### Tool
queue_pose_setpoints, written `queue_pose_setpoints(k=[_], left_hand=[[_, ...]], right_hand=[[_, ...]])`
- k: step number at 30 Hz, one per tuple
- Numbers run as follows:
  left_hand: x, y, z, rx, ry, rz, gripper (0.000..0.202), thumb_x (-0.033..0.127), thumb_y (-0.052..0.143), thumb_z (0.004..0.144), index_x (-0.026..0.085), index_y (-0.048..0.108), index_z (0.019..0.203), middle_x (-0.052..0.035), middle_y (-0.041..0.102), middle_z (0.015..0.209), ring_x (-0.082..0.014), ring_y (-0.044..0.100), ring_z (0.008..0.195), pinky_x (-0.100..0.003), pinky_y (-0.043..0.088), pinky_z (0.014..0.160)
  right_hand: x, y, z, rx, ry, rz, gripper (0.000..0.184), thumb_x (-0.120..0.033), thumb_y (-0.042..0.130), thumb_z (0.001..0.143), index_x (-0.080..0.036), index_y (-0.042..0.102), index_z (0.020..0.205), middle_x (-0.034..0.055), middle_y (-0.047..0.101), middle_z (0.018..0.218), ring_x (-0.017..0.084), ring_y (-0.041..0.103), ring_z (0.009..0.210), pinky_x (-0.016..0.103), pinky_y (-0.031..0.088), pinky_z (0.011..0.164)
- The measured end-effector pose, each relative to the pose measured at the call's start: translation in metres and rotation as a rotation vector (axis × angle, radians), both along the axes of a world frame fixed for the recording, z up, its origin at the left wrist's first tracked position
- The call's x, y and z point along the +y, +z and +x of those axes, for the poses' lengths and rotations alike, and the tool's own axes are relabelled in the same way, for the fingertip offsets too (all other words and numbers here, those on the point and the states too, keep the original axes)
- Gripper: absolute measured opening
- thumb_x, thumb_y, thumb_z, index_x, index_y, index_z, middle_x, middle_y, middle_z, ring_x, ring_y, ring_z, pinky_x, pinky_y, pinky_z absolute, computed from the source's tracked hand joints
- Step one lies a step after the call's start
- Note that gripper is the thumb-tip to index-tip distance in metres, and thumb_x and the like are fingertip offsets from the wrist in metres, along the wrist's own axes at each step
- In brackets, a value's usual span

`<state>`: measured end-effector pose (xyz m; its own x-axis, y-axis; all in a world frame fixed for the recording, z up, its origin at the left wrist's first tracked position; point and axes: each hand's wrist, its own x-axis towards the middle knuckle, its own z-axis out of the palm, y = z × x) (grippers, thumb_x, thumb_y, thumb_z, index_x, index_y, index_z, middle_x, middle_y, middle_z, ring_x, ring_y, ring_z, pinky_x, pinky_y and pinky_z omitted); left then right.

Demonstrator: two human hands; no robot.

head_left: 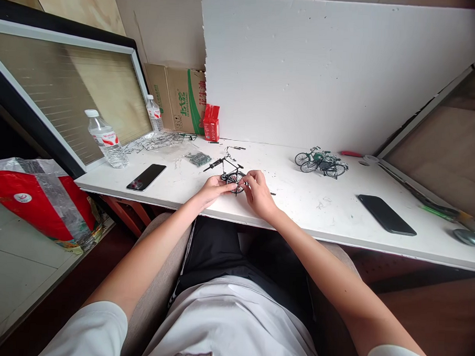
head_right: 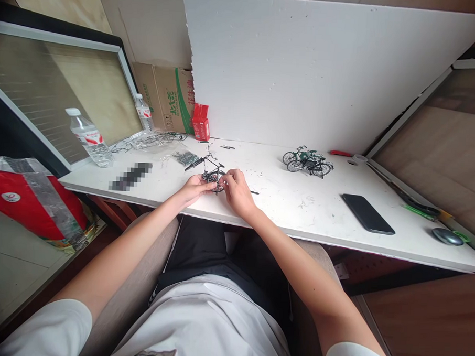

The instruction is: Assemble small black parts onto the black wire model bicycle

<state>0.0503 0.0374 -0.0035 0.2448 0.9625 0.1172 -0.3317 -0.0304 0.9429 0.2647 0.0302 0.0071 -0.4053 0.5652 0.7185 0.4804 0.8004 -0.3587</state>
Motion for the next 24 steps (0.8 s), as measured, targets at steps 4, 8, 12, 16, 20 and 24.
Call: queue_pose_setpoints(k=[4,8,12,16,20,24], left_hand=[[0.0001,-0.0002,-0.0004,0.012,-0.001,-0.001,0.048,0.033,0.104,0.068,0.014,0.081,0.106,-0.0118,0.083,0.105,-0.0261,0.076,0.096,-0.044,0.055,0.097],[0.0011,-0.0010,0.0004,0.022,0.006,-0.009,0.049,0.035,0.105,0.066,0.013,0.082,0.103,-0.0120,0.083,0.103,-0.0263,0.076,0.095,-0.045,0.055,0.096],[0.0028,-0.0036,0.0008,0.027,0.006,0.005,0.048,0.036,0.104,0.068,0.013,0.082,0.104,-0.0135,0.083,0.105,-0.0275,0.077,0.097,-0.047,0.055,0.100],[0.0031,-0.0053,0.0011,0.033,0.016,0.015,0.048,0.036,0.103,0.069,0.013,0.082,0.105,-0.0141,0.083,0.106,-0.0280,0.076,0.098,-0.048,0.055,0.100],[0.0020,-0.0045,0.0023,0.025,0.026,0.020,0.049,0.035,0.105,0.067,0.012,0.082,0.104,-0.0139,0.083,0.106,-0.0268,0.076,0.096,-0.047,0.056,0.098],[0.0005,-0.0027,0.0036,0.027,0.031,0.018,0.053,0.037,0.106,0.065,0.011,0.081,0.104,-0.0126,0.083,0.101,-0.0251,0.076,0.093,-0.044,0.057,0.097]], right_hand=[[0.0008,-0.0009,0.0001,0.005,-0.004,-0.004,0.018,-0.029,0.046,0.113,-0.027,0.064,0.113,0.0129,0.053,0.118,0.030,0.058,0.111,0.049,0.057,0.098],[0.0007,-0.0006,0.0010,0.014,0.009,-0.004,0.019,-0.031,0.046,0.114,-0.026,0.064,0.113,0.0135,0.053,0.117,0.030,0.058,0.112,0.051,0.057,0.100],[0.0006,-0.0006,0.0013,0.027,0.010,-0.026,0.017,-0.033,0.048,0.113,-0.027,0.064,0.114,0.0132,0.054,0.116,0.031,0.058,0.111,0.053,0.056,0.100],[0.0005,-0.0011,0.0010,0.064,0.014,-0.036,0.014,-0.031,0.051,0.112,-0.027,0.064,0.113,0.0125,0.055,0.115,0.031,0.058,0.114,0.054,0.054,0.104],[0.0008,-0.0017,0.0020,0.078,0.032,-0.025,0.013,-0.031,0.052,0.112,-0.026,0.064,0.112,0.0121,0.054,0.116,0.030,0.058,0.114,0.052,0.052,0.105],[0.0010,-0.0023,0.0033,0.076,0.038,-0.024,0.013,-0.032,0.054,0.112,-0.026,0.066,0.112,0.0116,0.054,0.116,0.030,0.057,0.115,0.052,0.051,0.107]])
